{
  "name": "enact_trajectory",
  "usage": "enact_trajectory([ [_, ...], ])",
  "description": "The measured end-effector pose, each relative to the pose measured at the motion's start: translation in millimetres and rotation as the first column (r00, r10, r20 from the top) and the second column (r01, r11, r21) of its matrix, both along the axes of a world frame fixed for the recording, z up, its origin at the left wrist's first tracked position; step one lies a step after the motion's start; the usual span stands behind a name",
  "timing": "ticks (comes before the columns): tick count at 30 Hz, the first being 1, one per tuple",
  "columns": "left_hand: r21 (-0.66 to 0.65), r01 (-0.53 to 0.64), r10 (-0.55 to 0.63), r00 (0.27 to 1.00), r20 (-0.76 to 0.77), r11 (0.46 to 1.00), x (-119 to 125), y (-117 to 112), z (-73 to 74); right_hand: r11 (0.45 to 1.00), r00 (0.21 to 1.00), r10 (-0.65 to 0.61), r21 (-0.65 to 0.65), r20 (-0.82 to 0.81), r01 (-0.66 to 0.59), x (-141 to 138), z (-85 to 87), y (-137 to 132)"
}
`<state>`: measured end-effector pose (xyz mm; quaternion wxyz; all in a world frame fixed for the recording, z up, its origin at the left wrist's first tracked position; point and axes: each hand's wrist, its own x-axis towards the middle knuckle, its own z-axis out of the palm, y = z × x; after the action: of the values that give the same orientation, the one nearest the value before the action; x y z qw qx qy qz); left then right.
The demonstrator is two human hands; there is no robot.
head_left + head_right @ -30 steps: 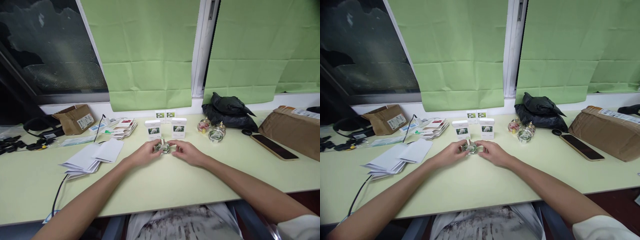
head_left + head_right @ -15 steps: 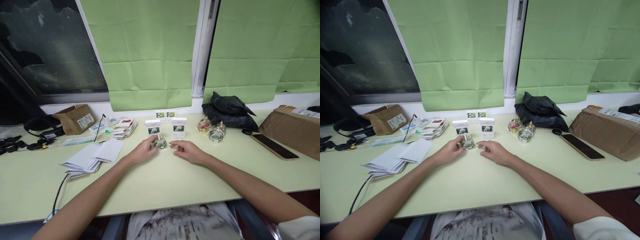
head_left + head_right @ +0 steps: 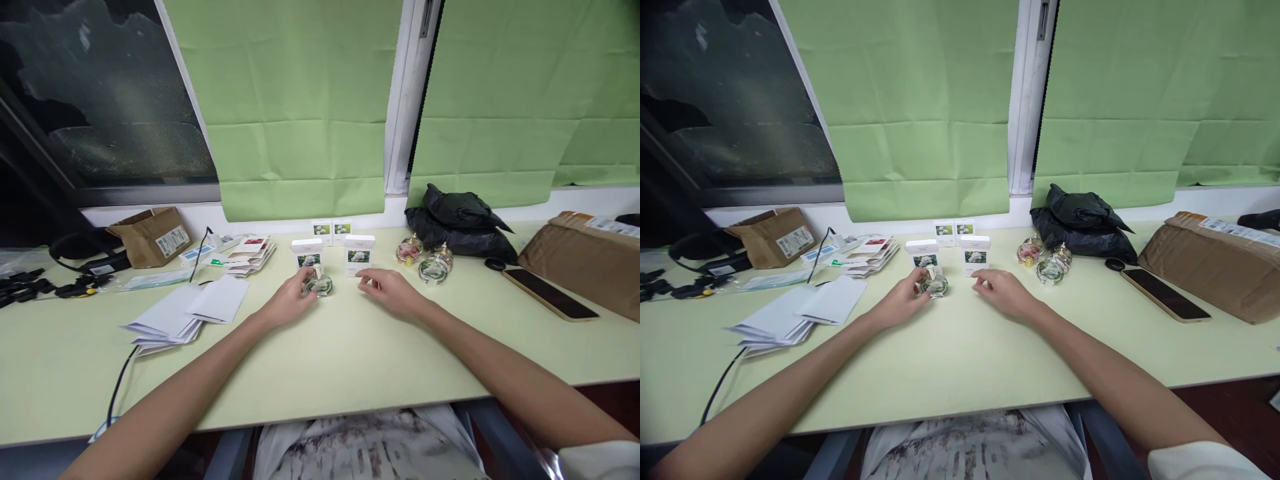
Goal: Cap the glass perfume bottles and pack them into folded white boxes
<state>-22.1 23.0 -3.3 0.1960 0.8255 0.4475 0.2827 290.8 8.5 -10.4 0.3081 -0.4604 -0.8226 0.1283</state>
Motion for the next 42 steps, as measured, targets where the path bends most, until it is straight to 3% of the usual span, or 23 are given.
enact_trajectory([
  [4,0.025,-0.033,0.033,0.999,-0.003,0.999,2,-1,-0.7,0.977,0.972,-0.184,0.137,0.146,0.164,22,12.8,10],
  [6,0.053,-0.054,0.053,0.998,0.017,0.997,4,-2,-1.0,0.928,0.921,-0.328,0.254,0.212,0.272,34,21.5,12],
  [9,0.071,-0.088,0.085,0.995,0.046,0.994,6,-3,-1.0,0.791,0.826,-0.537,0.442,0.172,0.422,52,35.5,12],
  [12,0.073,-0.097,0.094,0.995,0.038,0.993,6,-1,2.2,0.635,0.751,-0.656,0.593,0.074,0.496,69,45.4,12],
  [14,0.069,-0.095,0.095,0.995,0.003,0.993,4,-1,6.4,0.576,0.697,-0.713,0.637,0.083,0.513,78,47.4,12],
  [19,0.078,-0.107,0.111,0.993,-0.044,0.991,0,-2,13.8,0.612,0.559,-0.778,0.546,0.286,0.573,87,40.8,16],
  [25,0.059,-0.135,0.135,0.991,0.008,0.989,2,0,6.9,0.626,0.474,-0.766,0.339,0.434,0.702,86,39.1,13],
  [29,0.082,-0.158,0.151,0.985,0.085,0.984,3,1,3.9,0.651,0.481,-0.725,0.261,0.493,0.713,86,40.9,12],
  [33,0.188,-0.181,0.149,0.973,0.174,0.965,4,0,4.8,0.668,0.483,-0.71,0.271,0.513,0.694,89,39.5,13],
  [42,0.447,-0.264,0.138,0.946,0.295,0.855,4,-3,12.5,0.703,0.533,-0.693,0.292,0.485,0.648,88,37.7,14],
])
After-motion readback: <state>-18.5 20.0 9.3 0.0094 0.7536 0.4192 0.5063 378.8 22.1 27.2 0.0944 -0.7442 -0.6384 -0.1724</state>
